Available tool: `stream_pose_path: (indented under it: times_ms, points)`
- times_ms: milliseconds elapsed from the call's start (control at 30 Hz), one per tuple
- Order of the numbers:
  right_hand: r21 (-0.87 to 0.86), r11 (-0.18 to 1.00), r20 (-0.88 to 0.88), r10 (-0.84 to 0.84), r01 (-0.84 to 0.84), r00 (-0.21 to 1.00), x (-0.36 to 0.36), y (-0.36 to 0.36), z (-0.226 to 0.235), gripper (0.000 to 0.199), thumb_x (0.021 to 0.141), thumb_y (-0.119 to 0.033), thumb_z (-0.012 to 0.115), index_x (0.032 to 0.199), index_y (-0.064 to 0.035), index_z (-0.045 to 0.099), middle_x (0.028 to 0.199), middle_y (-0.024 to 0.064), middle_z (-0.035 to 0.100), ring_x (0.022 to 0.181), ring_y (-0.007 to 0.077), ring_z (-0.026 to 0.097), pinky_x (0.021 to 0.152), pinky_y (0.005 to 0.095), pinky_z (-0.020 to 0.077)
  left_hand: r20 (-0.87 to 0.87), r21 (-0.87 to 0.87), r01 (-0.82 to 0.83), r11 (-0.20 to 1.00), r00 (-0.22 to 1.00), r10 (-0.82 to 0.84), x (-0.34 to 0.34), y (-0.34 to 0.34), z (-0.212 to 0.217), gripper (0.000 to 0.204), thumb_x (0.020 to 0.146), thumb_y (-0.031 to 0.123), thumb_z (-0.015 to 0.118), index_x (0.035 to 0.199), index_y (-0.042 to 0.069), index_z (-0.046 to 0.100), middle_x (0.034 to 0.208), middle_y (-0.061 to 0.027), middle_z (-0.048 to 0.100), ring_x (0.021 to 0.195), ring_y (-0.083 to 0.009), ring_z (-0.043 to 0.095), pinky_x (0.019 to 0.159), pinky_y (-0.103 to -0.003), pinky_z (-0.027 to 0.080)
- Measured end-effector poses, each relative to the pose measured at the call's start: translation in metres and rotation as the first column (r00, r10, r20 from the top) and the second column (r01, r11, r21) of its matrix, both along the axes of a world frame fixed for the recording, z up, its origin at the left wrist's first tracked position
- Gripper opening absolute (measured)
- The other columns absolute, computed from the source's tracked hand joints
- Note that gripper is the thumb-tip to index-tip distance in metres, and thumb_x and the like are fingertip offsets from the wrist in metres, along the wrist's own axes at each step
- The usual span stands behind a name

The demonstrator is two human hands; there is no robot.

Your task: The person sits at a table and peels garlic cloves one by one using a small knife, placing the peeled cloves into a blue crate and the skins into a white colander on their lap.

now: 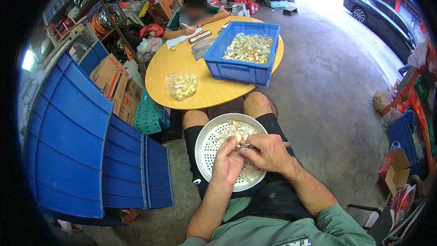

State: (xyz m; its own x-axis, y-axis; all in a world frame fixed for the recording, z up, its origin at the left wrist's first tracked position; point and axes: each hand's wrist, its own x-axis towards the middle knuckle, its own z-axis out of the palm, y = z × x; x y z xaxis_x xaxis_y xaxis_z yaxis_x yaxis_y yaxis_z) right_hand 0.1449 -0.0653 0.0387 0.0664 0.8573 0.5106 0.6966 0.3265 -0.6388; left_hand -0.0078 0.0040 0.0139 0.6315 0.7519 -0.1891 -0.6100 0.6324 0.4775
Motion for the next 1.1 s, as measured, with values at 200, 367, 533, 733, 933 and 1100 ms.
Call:
stream_pose_path:
  times_ms: [200, 367, 533, 733, 933, 1100]
  points:
    - [-0.009, 0.999, -0.005, 0.034, -0.034, 0.999, 0.0, -0.002, 0.007, 0.024, 0.086, -0.022, 0.073, 0.084, -0.0003, 0.062, 0.077, 0.0175, 0.066, 0.071, 0.0379, 0.067, 0.065, 0.0465, 0.0531, 0.052, 0.075, -0.028, 0.997, 0.998, 0.024, -0.007, 0.014, -0.009, 0.014, 0.104, 0.013, 0.059, 0.117, 0.007, 0.061, 0.108, -0.0078, 0.067, 0.095, -0.0168, 0.064, 0.079, -0.029, 0.051]
    - [0.064, 0.99, -0.048, -0.119, 0.122, 0.992, 0.001, 0.001, 0.002, 0.018, 0.084, -0.012, 0.072, 0.088, 0.0004, 0.059, 0.077, 0.0187, 0.062, 0.068, 0.0367, 0.064, 0.061, 0.0427, 0.0495, -0.012, 0.17, -0.076, 0.983, 0.997, 0.08, -0.01, 0.01, -0.012, 0.017, 0.104, 0.008, 0.059, 0.12, 0.005, 0.059, 0.109, -0.0082, 0.067, 0.093, -0.0155, 0.064, 0.075, -0.026, 0.05]
    - [0.099, 0.973, -0.028, -0.205, 0.207, 0.978, 0.001, 0.004, -0.001, 0.016, 0.085, -0.005, 0.068, 0.093, 0.0003, 0.056, 0.078, 0.0166, 0.057, 0.071, 0.0354, 0.063, 0.064, 0.0416, 0.0499, -0.085, 0.245, -0.088, 0.966, 0.99, 0.112, -0.008, 0.006, -0.011, 0.02, 0.102, 0.004, 0.06, 0.122, 0.003, 0.057, 0.11, -0.0088, 0.067, 0.095, -0.0147, 0.065, 0.076, -0.025, 0.051]
    - [-0.02, 0.99, -0.084, -0.141, 0.14, 0.986, 0.0, 0.002, 0.0, 0.017, 0.089, -0.01, 0.067, 0.095, 0.0007, 0.056, 0.085, 0.0187, 0.062, 0.08, 0.0375, 0.066, 0.071, 0.0467, 0.0513, -0.106, 0.275, -0.062, 0.959, 0.99, 0.095, -0.007, 0.003, -0.013, 0.018, 0.103, 0.008, 0.06, 0.12, 0.001, 0.059, 0.109, -0.0093, 0.067, 0.093, -0.0146, 0.064, 0.075, -0.025, 0.05]
    - [-0.03, 0.994, -0.066, -0.107, 0.105, 0.992, -0.003, 0.001, 0.003, 0.029, 0.091, -0.024, 0.073, 0.087, -0.0002, 0.057, 0.081, 0.018, 0.061, 0.074, 0.0376, 0.065, 0.066, 0.0456, 0.0507, -0.088, 0.342, -0.033, 0.939, 0.994, 0.067, -0.001, -0.005, -0.013, 0.019, 0.106, 0.016, 0.058, 0.119, 0.002, 0.059, 0.107, -0.0078, 0.067, 0.089, -0.0126, 0.061, 0.076, -0.026, 0.048]
    - [0.057, 0.992, -0.068, -0.111, 0.115, 0.992, -0.003, 0.002, 0.003, 0.031, 0.09, -0.026, 0.074, 0.083, -0.0007, 0.057, 0.076, 0.0169, 0.061, 0.07, 0.0359, 0.065, 0.063, 0.0444, 0.0513, -0.043, 0.369, -0.025, 0.929, 0.998, 0.044, 0.0, -0.008, -0.014, 0.017, 0.106, 0.018, 0.059, 0.116, 0.004, 0.059, 0.105, -0.0072, 0.068, 0.087, -0.0126, 0.06, 0.076, -0.026, 0.048]
